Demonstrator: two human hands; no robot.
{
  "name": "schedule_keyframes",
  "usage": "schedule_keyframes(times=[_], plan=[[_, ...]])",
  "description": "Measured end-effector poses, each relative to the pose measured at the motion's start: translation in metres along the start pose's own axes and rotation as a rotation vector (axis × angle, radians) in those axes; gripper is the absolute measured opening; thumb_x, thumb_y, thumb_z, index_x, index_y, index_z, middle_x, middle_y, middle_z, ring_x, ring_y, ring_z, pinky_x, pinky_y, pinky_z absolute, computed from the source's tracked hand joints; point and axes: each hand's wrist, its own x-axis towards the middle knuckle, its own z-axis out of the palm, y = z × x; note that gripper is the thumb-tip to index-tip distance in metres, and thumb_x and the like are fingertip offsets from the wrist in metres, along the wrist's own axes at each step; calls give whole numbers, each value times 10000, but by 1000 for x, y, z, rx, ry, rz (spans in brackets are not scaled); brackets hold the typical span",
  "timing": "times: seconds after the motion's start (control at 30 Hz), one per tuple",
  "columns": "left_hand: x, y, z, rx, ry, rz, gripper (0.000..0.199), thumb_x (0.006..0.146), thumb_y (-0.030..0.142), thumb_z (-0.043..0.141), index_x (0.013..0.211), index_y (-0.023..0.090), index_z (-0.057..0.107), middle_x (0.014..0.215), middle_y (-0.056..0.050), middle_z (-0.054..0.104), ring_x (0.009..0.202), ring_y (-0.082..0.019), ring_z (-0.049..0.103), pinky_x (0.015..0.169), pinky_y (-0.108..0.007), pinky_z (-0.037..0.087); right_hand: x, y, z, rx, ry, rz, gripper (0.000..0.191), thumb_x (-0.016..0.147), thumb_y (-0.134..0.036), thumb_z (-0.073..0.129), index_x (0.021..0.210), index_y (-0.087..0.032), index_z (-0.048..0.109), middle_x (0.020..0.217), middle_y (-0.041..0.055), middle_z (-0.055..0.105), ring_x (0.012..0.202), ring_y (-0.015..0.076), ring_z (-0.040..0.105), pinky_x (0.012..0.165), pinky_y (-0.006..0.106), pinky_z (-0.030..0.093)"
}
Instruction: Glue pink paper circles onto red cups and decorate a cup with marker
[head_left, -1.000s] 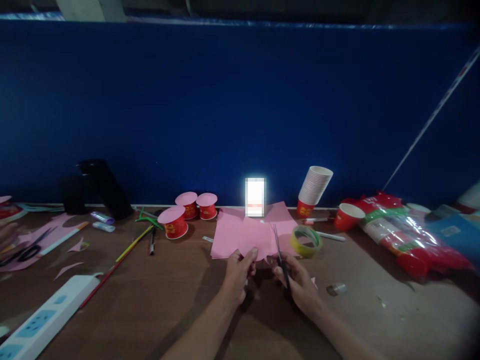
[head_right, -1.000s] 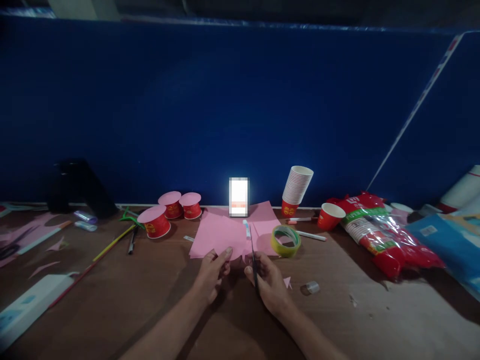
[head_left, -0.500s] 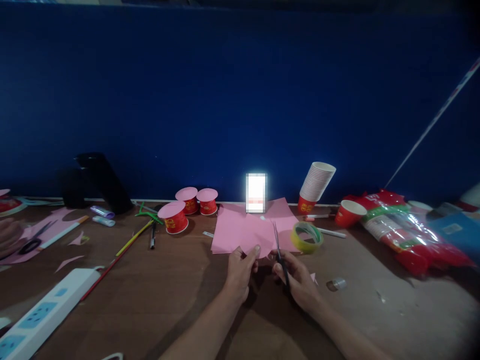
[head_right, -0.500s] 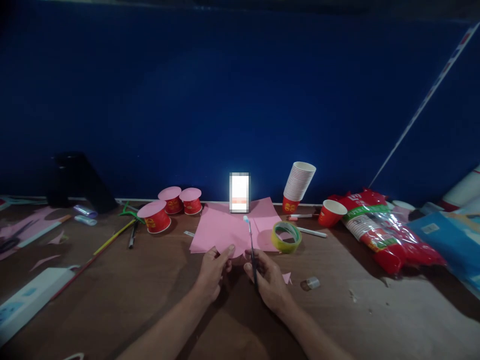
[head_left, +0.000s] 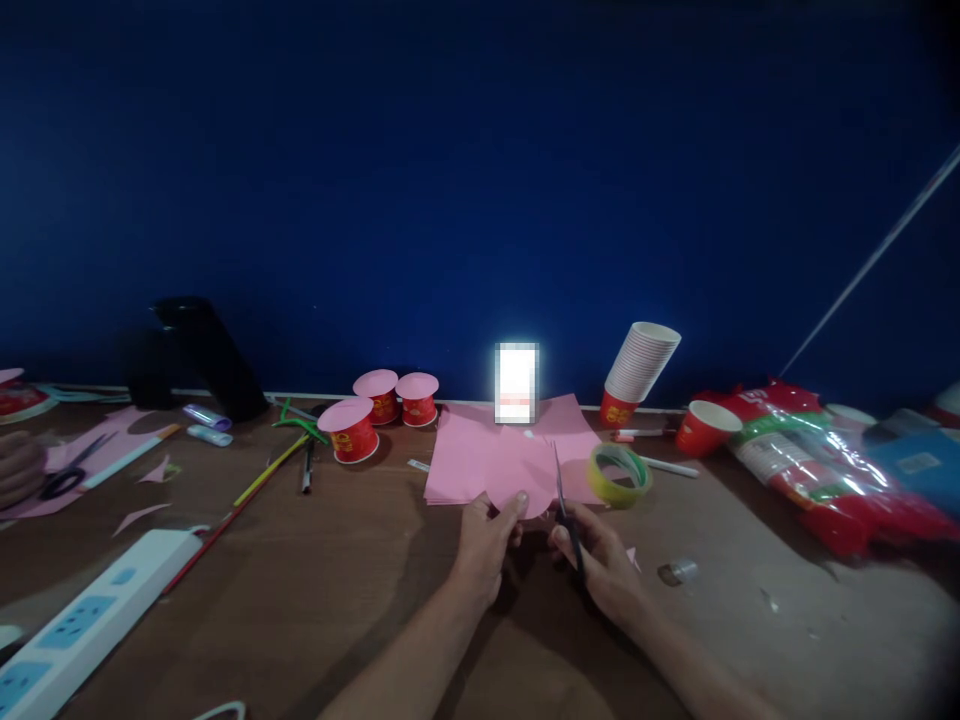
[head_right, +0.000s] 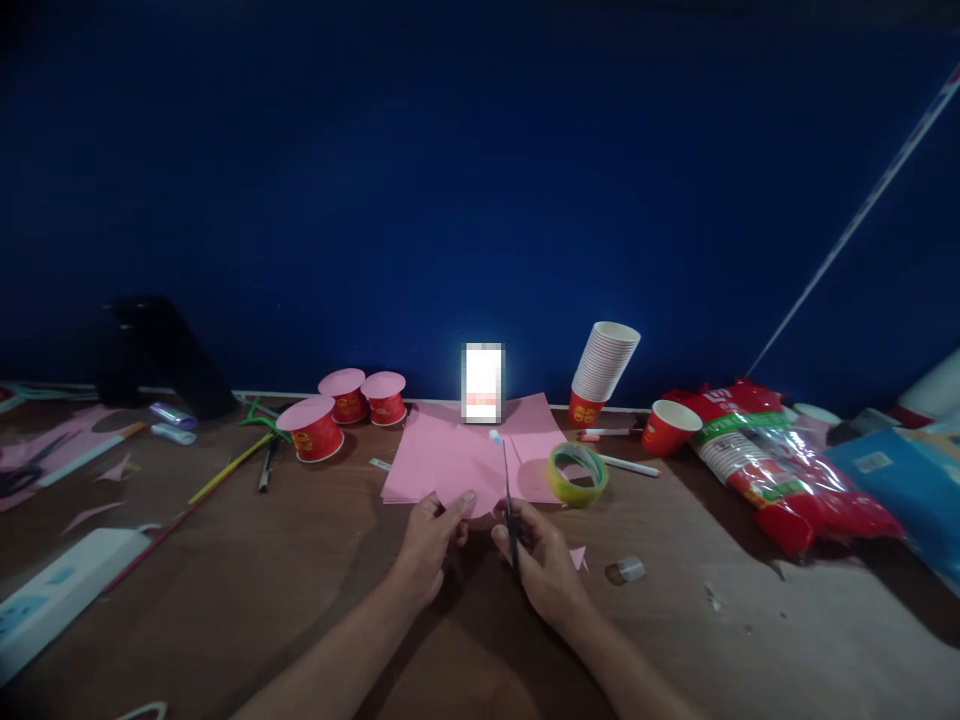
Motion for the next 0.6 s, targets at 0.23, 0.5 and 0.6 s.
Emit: schedule_keyframes(times=[0.23,0.5,0.6], plan=[[2,-3,-1,31,-24,23,367,591,417,785,693,123,591,486,54,505,430,-52,409,405,-168,335,-2,-11,2,-14,6,30,432,777,-493,656,1082,-193,598,727,-12,568,618,115,523,541,194,450],[3,-7,-3,31,-34,39,358,599,421,779,702,122,610,478,45,515,421,-53,412,406,-169,327,-1,-17,3,-37,22,20,437,762,-517,656,1046,-187,618,699,-7,561,607,126,518,571,219,472],[1,-5,-2,31,-32,29,361,591,417,783,703,119,611,472,47,510,418,-54,409,405,-170,325,-1,-17,3,-50,24,14,436,762,-511,658,1050,-187,620,687,-8,552,591,126,508,554,221,467]])
